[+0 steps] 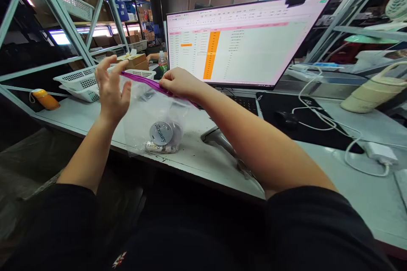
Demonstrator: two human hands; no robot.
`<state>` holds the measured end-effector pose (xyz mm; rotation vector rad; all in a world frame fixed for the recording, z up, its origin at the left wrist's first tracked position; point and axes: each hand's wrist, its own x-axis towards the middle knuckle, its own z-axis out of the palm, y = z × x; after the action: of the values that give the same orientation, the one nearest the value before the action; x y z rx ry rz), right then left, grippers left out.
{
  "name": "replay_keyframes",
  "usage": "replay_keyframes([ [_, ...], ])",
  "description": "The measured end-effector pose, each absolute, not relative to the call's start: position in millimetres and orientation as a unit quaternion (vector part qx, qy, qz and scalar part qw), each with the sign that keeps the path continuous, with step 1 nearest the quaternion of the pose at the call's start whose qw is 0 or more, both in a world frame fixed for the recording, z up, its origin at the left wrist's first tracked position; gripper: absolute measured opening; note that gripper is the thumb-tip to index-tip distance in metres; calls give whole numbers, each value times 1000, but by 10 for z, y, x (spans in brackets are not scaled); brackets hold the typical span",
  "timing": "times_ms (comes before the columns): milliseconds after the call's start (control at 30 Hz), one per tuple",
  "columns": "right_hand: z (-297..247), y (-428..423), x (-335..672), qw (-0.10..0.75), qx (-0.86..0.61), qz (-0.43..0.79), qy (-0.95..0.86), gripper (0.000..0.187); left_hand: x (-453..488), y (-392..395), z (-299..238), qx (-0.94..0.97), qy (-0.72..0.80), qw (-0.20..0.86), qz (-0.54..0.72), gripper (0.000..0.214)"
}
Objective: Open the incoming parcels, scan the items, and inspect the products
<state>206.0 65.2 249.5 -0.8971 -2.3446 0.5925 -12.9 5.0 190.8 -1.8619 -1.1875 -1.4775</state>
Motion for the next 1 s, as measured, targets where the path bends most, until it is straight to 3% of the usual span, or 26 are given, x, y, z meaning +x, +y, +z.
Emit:
replay_keyframes([
  [67, 2467, 690, 1976, 274, -329, 188, -884, 30, 30, -32, 1934, -711, -468, 285, -441, 37],
  [167, 2438, 844, 1920, 288, -331, 162, -884, 29, 154, -64, 1944, -749, -458, 287, -384, 22],
  [333, 2463, 1171, 2115, 330, -473, 19, -816, 30, -46, -15, 1973, -747, -408, 230, -472, 9],
  [433, 2463, 1067, 2125, 338, -438, -41, -832, 26, -113, 57, 2015, -731, -408, 209, -506, 3],
  [533, 2425, 810, 1984, 354, -294, 51, -886, 20, -97, 194, 2038, -713, -435, 193, -514, 6],
  [600, 2381, 716, 1903, 301, -273, 172, -897, 20, -110, 286, 1978, -704, -447, 152, -531, 12],
  [700, 2307, 790, 1874, 222, -313, 237, -892, 15, -135, 308, 1665, -641, -456, 51, -615, 42],
  [800, 2288, 982, 1870, 285, -336, 290, -849, 9, -14, 156, 1138, -440, -478, -147, -746, 67],
  [867, 2322, 1074, 1825, 355, -329, 358, -798, 10, 149, 21, 798, -245, -480, -347, -768, 65],
  [1000, 2428, 1067, 1683, 423, -282, 430, -746, 12, 395, -131, 486, -131, -441, -543, -702, 43],
])
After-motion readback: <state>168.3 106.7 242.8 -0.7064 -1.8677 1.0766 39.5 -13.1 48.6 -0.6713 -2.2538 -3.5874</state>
